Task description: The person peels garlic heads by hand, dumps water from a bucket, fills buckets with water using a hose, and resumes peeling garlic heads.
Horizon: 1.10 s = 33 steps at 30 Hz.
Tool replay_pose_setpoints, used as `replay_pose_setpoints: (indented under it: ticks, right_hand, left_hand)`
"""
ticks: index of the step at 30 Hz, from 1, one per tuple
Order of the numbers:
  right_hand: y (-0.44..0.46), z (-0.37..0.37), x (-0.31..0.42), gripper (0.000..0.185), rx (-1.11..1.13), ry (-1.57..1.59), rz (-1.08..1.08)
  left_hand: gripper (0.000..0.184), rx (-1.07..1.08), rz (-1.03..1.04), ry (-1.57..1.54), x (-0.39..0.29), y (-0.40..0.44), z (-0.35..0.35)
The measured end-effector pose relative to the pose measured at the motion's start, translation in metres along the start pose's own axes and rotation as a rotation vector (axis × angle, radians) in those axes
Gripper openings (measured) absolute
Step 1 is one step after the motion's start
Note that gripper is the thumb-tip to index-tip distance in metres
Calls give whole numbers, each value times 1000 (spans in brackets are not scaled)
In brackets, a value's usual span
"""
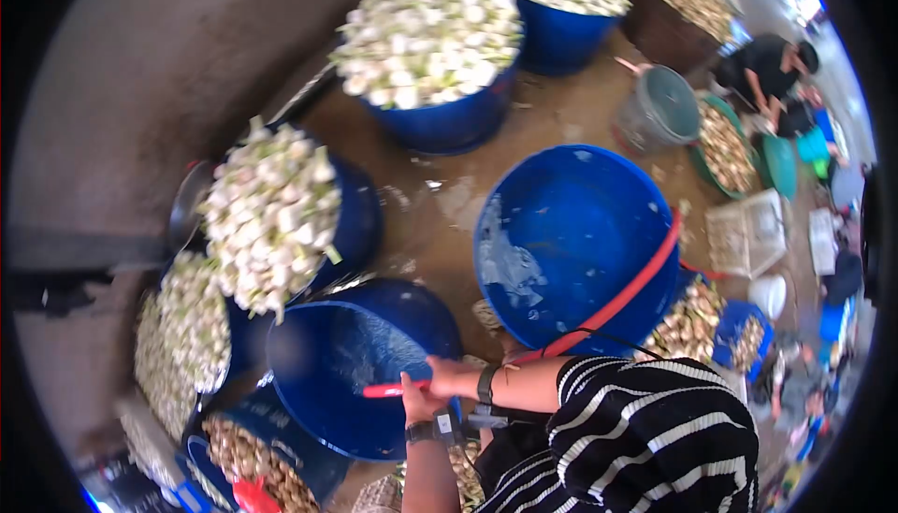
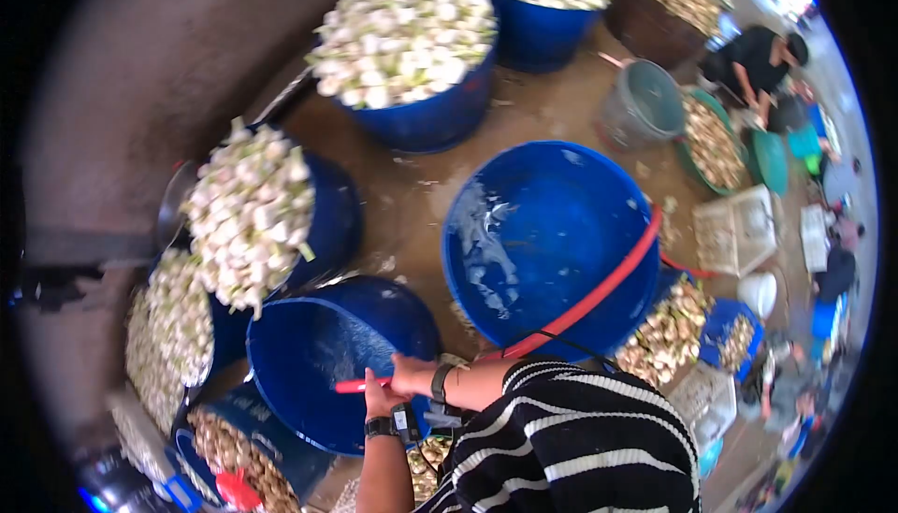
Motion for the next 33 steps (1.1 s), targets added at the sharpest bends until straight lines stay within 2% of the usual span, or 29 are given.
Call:
replay_pose_setpoints:
  ticks: [1,2,3,4,6,7,8,10,12,14,15,18,20,22,23,24,25,26,28,29,33]
  right_hand:
    - [13,10,-10,76,72,57,-41]
    - [2,-1,-17,72,195,193,-121]
    - [14,-5,-31,69,201,238,-202]
    - [26,-6,-48,67,206,281,-288]
    - [1,-75,-90,62,20,92,-404]
    - [-12,-112,-121,57,65,15,-239]
    - [-23,-145,-150,68,137,-194,-62]
    - [-33,-189,-210,80,50,-540,130]
    - [-44,-205,-246,79,-38,-644,178]
    - [-73,-211,-231,78,-60,-597,186]
    - [-91,-216,-216,77,-91,-553,205]
    - [-131,-196,-149,68,-216,-463,185]
    - [-147,-153,-99,63,-309,-399,168]
    - [-157,-101,-42,59,-398,-296,-38]
    - [-128,-56,-47,53,-428,-282,-182]
    - [-114,-36,-34,51,-272,-239,-16]
    - [-94,-20,-31,50,-321,-208,6]
    - [-65,0,-32,50,-368,-175,27]
    - [-15,19,-42,50,-512,-193,121]
    - [2,30,-46,50,-512,-220,138]
    - [28,71,-74,51,-433,-323,120]
  left_hand:
    - [87,5,-48,28,11,14,-3]
    - [71,-151,9,110,14,25,-15]
    - [59,-309,76,197,15,32,-28]
    - [59,-309,50,227,19,41,-28]
    - [49,-330,38,-12,19,49,-31]
    - [42,-311,-67,-70,17,55,-33]
    - [42,-314,-74,-50,15,52,-27]
    - [40,-446,-23,107,11,35,-9]
    - [38,-443,11,134,11,33,-10]
    - [38,-301,-58,122,8,37,-13]
    - [38,-295,-100,130,1,36,-14]
    - [43,-405,105,183,-37,25,-17]
    - [48,-412,186,217,-80,44,-63]
    - [59,-352,245,418,-117,15,-59]
    - [66,-317,302,351,-134,15,-72]
    - [73,-281,354,282,-146,13,-87]
    - [80,-211,333,226,-147,8,-100]
    - [83,-382,243,311,-147,3,-126]
    - [84,-390,261,381,-128,-12,-163]
    - [84,-261,227,372,-111,-19,-188]
    - [77,-208,152,299,-42,-82,-299]
Point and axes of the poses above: each hand's wrist, its own y-axis towards the middle knuckle, its own z-axis out of the palm, x = y × z, the point moved 6 cm from there along y, towards the middle knuckle, and after that the axes turned 13 degrees about z, right-handed, at the moved point
